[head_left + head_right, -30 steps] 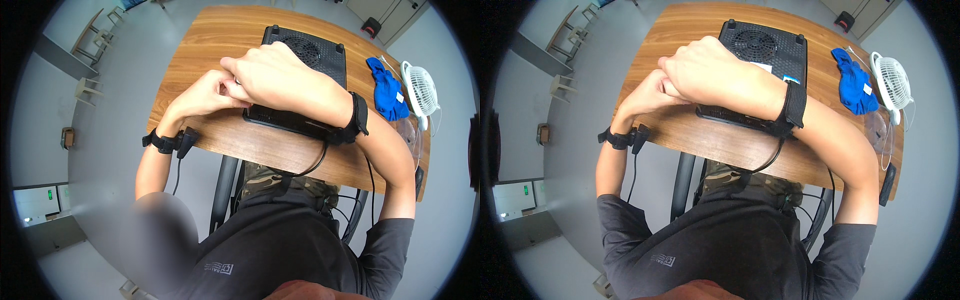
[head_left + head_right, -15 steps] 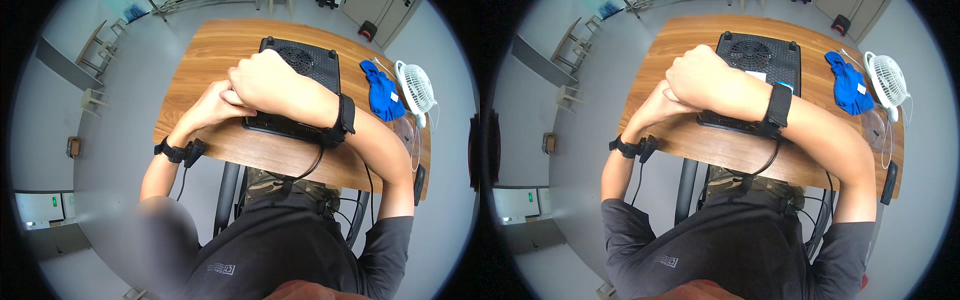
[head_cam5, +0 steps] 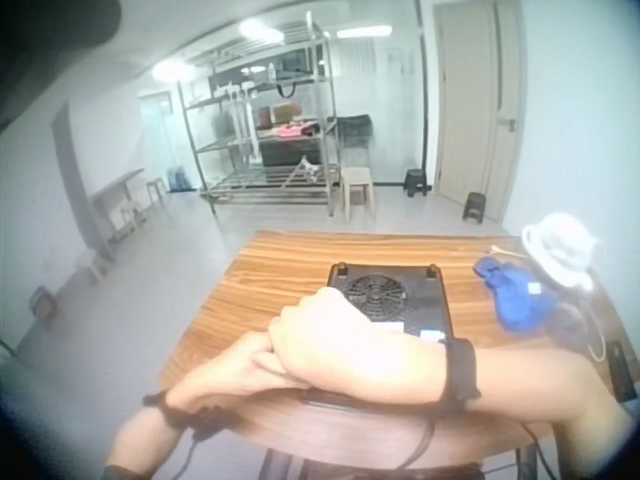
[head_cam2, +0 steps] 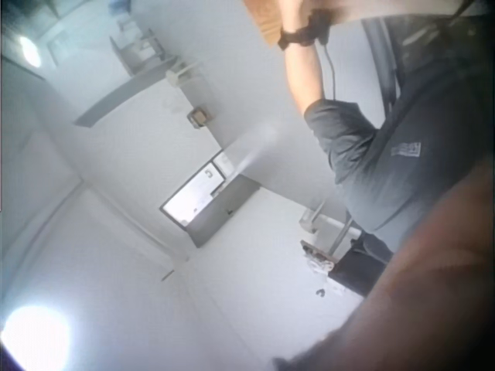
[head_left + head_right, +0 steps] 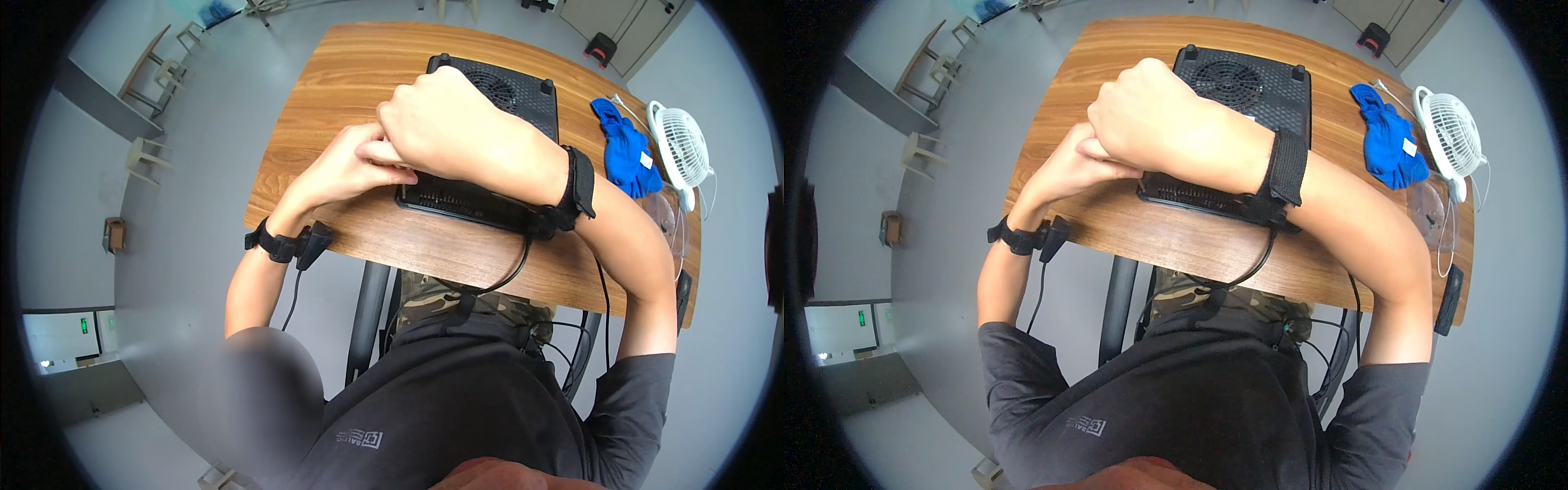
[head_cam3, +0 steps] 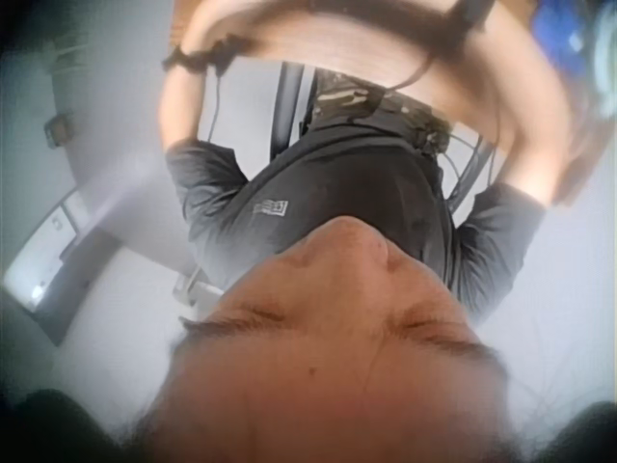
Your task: The person wipes the surface of a black induction cooktop with a blue cloth, then flips it over. Using a screwdriver, they remove screws from the bottom casing and open the device to expose the internal components.
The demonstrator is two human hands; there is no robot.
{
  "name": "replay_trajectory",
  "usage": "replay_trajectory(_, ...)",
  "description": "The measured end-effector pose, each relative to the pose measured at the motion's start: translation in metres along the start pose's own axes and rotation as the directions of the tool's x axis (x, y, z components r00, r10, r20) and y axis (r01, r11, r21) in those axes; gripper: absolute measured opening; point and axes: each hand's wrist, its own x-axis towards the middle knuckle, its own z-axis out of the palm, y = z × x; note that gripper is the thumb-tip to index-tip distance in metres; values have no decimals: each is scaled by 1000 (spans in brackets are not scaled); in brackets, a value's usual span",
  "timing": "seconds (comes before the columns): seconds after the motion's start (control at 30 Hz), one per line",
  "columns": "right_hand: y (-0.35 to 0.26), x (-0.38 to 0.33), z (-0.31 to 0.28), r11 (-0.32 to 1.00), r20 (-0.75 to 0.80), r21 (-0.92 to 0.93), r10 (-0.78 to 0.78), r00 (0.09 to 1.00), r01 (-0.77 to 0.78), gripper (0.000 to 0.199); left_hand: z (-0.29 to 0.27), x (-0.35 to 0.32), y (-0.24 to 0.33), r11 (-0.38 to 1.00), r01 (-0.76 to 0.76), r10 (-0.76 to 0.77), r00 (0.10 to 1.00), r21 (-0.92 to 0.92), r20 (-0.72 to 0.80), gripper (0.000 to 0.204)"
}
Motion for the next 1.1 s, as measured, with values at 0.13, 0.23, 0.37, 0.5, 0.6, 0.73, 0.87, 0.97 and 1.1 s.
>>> replay_trajectory(0.13,4,4,22,992,-171,115,-21,985,41,27,1,3,-5,996,7,-6,1000,87,-15,36)
replay_trajectory(0.23,6,0,37,964,-382,169,-127,915,205,23,0,2,2,992,-53,59,997,111,-50,34)
replay_trajectory(0.37,4,-3,40,959,-504,149,-135,853,240,28,-2,0,-6,1000,-29,29,997,-2,-66,32)
replay_trajectory(0.5,3,-1,22,993,-288,97,-42,957,73,34,1,-2,-8,999,-43,43,998,0,-44,33)
replay_trajectory(0.6,0,3,19,1000,-213,18,-15,977,19,37,6,-1,-4,1000,9,-9,998,1,-58,35)
replay_trajectory(0.73,5,-1,33,981,-331,153,-61,942,117,29,4,0,3,1000,9,-9,998,-3,-70,36)
replay_trajectory(0.87,6,-13,32,954,-365,239,-85,927,182,24,-2,-2,-12,970,36,-53,997,-242,-64,36)
replay_trajectory(0.97,7,-10,29,979,-316,161,-72,946,128,28,0,-1,-5,997,14,-19,998,-75,-58,38)
replay_trajectory(1.1,-4,-1,12,998,-108,63,2,994,5,31,8,-1,1,999,-31,33,994,25,-104,40)
